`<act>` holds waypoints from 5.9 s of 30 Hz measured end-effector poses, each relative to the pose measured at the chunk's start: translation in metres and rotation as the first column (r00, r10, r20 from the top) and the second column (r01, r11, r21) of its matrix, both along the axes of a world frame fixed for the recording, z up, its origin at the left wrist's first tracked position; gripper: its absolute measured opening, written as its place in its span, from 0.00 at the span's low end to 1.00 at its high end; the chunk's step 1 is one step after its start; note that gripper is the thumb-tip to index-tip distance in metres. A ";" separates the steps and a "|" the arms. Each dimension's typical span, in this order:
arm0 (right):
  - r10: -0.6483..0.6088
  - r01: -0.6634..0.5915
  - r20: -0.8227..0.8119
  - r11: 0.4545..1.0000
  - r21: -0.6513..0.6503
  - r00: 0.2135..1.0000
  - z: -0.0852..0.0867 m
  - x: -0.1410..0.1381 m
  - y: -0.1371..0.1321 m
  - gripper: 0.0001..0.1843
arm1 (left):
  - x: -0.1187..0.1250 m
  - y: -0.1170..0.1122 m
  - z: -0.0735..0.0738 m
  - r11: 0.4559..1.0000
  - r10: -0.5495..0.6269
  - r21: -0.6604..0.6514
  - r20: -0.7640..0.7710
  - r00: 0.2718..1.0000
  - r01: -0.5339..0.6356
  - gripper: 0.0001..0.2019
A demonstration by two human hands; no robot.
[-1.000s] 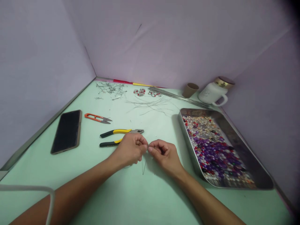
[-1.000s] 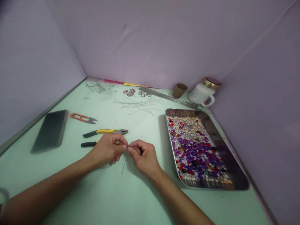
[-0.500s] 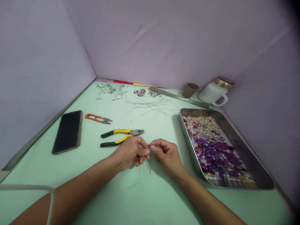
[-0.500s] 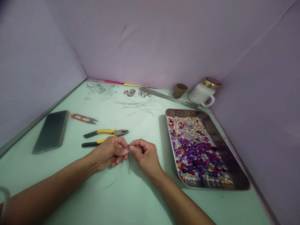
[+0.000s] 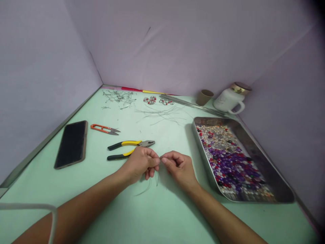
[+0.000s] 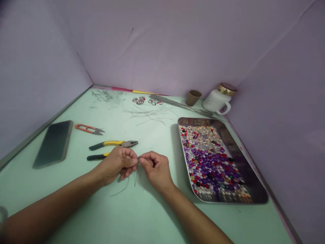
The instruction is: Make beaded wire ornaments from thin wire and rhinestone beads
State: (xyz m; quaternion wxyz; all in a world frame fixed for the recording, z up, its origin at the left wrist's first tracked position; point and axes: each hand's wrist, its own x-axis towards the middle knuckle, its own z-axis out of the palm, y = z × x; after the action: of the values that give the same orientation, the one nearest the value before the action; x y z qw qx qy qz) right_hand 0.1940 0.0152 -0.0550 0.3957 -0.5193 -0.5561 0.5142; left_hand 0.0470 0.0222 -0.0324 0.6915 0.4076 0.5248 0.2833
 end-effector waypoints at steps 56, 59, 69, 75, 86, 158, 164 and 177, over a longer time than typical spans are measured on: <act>-0.203 0.151 -0.334 0.973 -0.175 0.920 0.005 -0.004 0.011 0.11 | 0.025 -0.028 0.002 0.914 0.012 0.370 -0.428 0.904 0.163 0.05; -0.208 0.156 -0.337 0.972 -0.173 0.918 0.005 -0.005 0.010 0.11 | 0.027 -0.023 -0.002 0.939 0.096 0.341 -0.374 0.923 0.041 0.05; -0.213 0.151 -0.358 0.970 -0.193 0.909 0.004 -0.006 0.013 0.10 | 0.030 -0.016 -0.005 0.930 0.193 0.363 -0.341 0.920 -0.060 0.06; -0.204 0.137 -0.377 0.971 -0.195 0.904 0.003 -0.005 0.013 0.10 | 0.030 -0.016 -0.007 0.920 0.197 0.390 -0.392 0.898 -0.032 0.06; -0.200 0.139 -0.360 0.972 -0.187 0.911 0.004 -0.005 0.013 0.10 | 0.032 -0.012 -0.012 0.913 0.221 0.407 -0.422 0.880 -0.034 0.07; -0.198 -0.088 -0.724 0.937 -0.338 0.661 0.021 -0.004 0.011 0.13 | 0.028 -0.005 -0.006 0.616 0.355 0.732 -0.587 0.728 0.291 0.09; -0.190 -0.089 -0.702 0.936 -0.340 0.687 0.022 -0.003 0.011 0.15 | 0.026 -0.005 -0.007 0.554 0.394 0.752 -0.615 0.683 0.358 0.10; -0.174 -0.070 -0.715 0.952 -0.298 0.677 0.017 -0.001 0.015 0.07 | 0.025 -0.013 -0.010 0.519 0.403 0.751 -0.636 0.659 0.407 0.08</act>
State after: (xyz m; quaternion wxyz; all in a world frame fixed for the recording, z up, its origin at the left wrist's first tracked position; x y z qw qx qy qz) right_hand 0.1930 0.0305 -0.0376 0.5160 -0.3392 -0.2504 0.7456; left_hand 0.0724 0.0090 -0.0425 0.1145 0.7697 0.5490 0.3052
